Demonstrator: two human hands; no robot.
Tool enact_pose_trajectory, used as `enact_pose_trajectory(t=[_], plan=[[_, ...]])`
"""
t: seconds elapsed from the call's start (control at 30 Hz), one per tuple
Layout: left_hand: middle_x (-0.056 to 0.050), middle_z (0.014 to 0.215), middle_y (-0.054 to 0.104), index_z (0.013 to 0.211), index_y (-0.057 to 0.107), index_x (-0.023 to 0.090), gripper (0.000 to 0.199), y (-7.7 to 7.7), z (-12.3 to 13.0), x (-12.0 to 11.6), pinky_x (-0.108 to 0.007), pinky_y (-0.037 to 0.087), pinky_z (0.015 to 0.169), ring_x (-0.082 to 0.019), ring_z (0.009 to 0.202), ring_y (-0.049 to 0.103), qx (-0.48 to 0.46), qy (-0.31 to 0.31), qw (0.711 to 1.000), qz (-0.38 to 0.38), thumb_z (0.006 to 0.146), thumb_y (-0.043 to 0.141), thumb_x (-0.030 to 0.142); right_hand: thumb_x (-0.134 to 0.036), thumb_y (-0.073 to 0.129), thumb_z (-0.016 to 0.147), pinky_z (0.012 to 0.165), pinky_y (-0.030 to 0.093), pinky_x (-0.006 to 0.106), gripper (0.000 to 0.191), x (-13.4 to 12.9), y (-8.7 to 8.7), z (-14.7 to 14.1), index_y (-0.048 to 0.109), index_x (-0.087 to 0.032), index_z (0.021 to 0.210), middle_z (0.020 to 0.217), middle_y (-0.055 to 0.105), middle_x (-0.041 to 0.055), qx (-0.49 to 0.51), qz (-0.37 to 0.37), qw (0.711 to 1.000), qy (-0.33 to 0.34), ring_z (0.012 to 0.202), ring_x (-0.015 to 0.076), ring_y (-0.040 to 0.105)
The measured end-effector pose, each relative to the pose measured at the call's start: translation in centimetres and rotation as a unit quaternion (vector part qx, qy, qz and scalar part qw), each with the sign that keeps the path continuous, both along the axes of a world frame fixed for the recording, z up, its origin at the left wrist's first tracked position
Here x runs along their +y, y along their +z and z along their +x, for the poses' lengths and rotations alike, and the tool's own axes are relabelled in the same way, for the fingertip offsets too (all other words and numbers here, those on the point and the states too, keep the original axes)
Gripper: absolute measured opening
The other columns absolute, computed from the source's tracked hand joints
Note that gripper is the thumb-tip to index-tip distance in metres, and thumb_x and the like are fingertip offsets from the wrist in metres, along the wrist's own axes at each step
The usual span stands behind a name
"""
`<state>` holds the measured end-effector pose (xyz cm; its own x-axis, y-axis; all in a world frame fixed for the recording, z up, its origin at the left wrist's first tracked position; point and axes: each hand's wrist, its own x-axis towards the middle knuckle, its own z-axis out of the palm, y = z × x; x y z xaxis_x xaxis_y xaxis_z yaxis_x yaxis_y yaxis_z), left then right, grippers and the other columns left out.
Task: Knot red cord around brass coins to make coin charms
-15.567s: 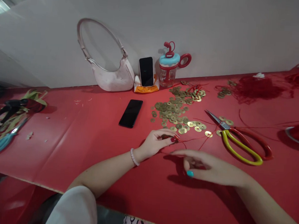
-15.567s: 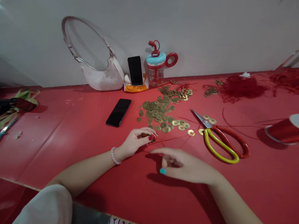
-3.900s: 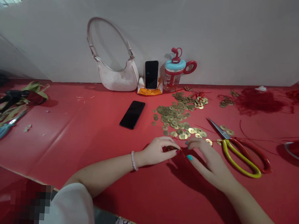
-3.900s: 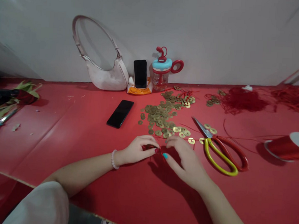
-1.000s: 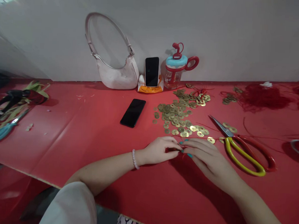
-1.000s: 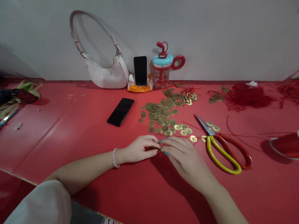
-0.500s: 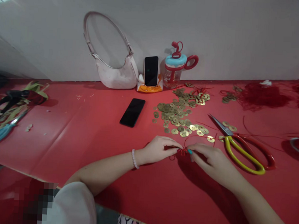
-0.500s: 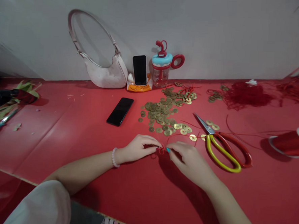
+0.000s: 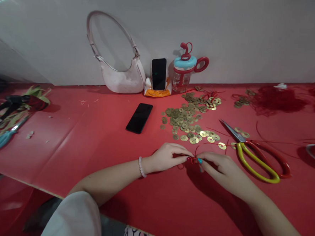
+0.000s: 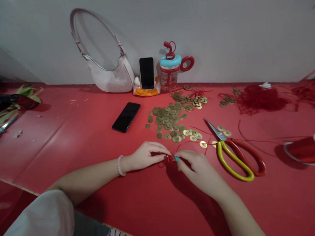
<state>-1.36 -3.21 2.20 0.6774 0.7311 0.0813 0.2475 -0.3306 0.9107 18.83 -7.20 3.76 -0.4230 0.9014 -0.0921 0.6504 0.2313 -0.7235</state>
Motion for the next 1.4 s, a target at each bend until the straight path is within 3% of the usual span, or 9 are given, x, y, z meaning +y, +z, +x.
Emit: enact_pose_trajectory(t=[0.27,0.57,0.8,0.9,1.0,1.23,1.33,1.4], plan=[[-0.007,0.088,0.069,0.093,0.069,0.014,0.022,-0.1,0.0,0.1,-0.022,0.048,0.074,-0.013,0.078,0.063,-0.008,0.007,1.0,0.026,0.081,0.051,0.018,-0.032,0.039,0.089,0.072,0.048,0.031,0.022,-0.1,-0.2,0.4,0.058,-0.02,0.093,0.09,0.064,0.0065,-0.002,0.078,0.997,-0.015,0.081,0.0183,0.06],[-0.007,0.089,0.069,0.093,0.068,0.015,0.021,-0.3,0.0,0.1,-0.022,0.049,0.072,-0.013,0.077,0.063,0.001,0.013,1.0,0.028,0.082,0.052,0.02,-0.019,0.044,0.087,0.072,0.047,0.03,0.014,0.2,-0.7,1.1,0.056,-0.021,0.093,0.087,0.062,0.0055,-0.013,0.223,0.973,0.058,0.083,0.0173,0.057],[-0.01,0.089,0.069,0.091,0.069,0.011,0.02,-0.4,-0.3,0.4,-0.023,0.047,0.078,-0.014,0.081,0.063,-0.024,-0.111,0.993,0.037,0.082,0.055,0.023,-0.017,0.042,0.089,0.067,0.045,0.03,0.017,0.2,-2.0,0.6,0.058,-0.022,0.096,0.08,0.064,0.0036,-0.022,0.306,0.951,0.042,0.075,0.0159,0.057],[-0.01,0.089,0.067,0.092,0.069,0.012,0.02,0.0,-0.4,0.4,-0.022,0.047,0.076,-0.013,0.079,0.062,-0.053,-0.143,0.988,-0.012,0.082,0.056,0.022,-0.02,0.042,0.089,0.061,0.046,0.028,0.013,0.0,-2.4,0.0,0.055,-0.021,0.093,0.078,0.065,0.0037,-0.023,0.291,0.956,-0.024,0.07,0.0164,0.059],[-0.009,0.093,0.064,0.09,0.07,0.013,0.018,0.2,-0.5,0.4,-0.023,0.047,0.078,-0.013,0.082,0.061,-0.1,-0.13,0.985,-0.055,0.081,0.057,0.022,-0.022,0.043,0.088,0.054,0.045,0.025,0.007,-0.2,-2.5,-0.5,0.05,-0.022,0.086,0.073,0.064,0.0025,-0.013,0.262,0.962,-0.08,0.062,0.0153,0.06],[-0.009,0.099,0.063,0.085,0.073,0.018,0.017,-0.1,-0.2,0.6,-0.031,0.047,0.086,-0.017,0.095,0.059,-0.198,-0.049,0.974,-0.102,0.077,0.064,0.031,-0.019,0.038,0.088,0.05,0.04,0.022,0.021,-0.2,-2.1,-0.9,0.049,-0.022,0.07,0.06,0.057,0.0002,-0.038,0.238,0.971,0.003,0.053,0.013,0.053],[-0.009,0.104,0.066,0.089,0.072,0.019,0.019,-0.1,-0.2,0.6,-0.033,0.046,0.089,-0.019,0.099,0.06,-0.186,-0.006,0.974,-0.132,0.078,0.063,0.032,-0.021,0.041,0.087,0.057,0.044,0.025,0.021,-0.5,-1.8,-1.1,0.055,-0.022,0.071,0.066,0.061,0.002,-0.016,0.181,0.983,0.028,0.06,0.0143,0.057],[-0.01,0.104,0.067,0.09,0.072,0.018,0.019,-0.2,-0.1,0.7,-0.033,0.045,0.091,-0.02,0.102,0.06,-0.174,0.043,0.976,-0.12,0.078,0.062,0.031,-0.023,0.044,0.087,0.066,0.048,0.027,0.017,-0.7,-1.5,-1.1,0.06,-0.022,0.084,0.077,0.066,0.0036,0.03,0.105,0.993,0.049,0.07,0.015,0.062]])
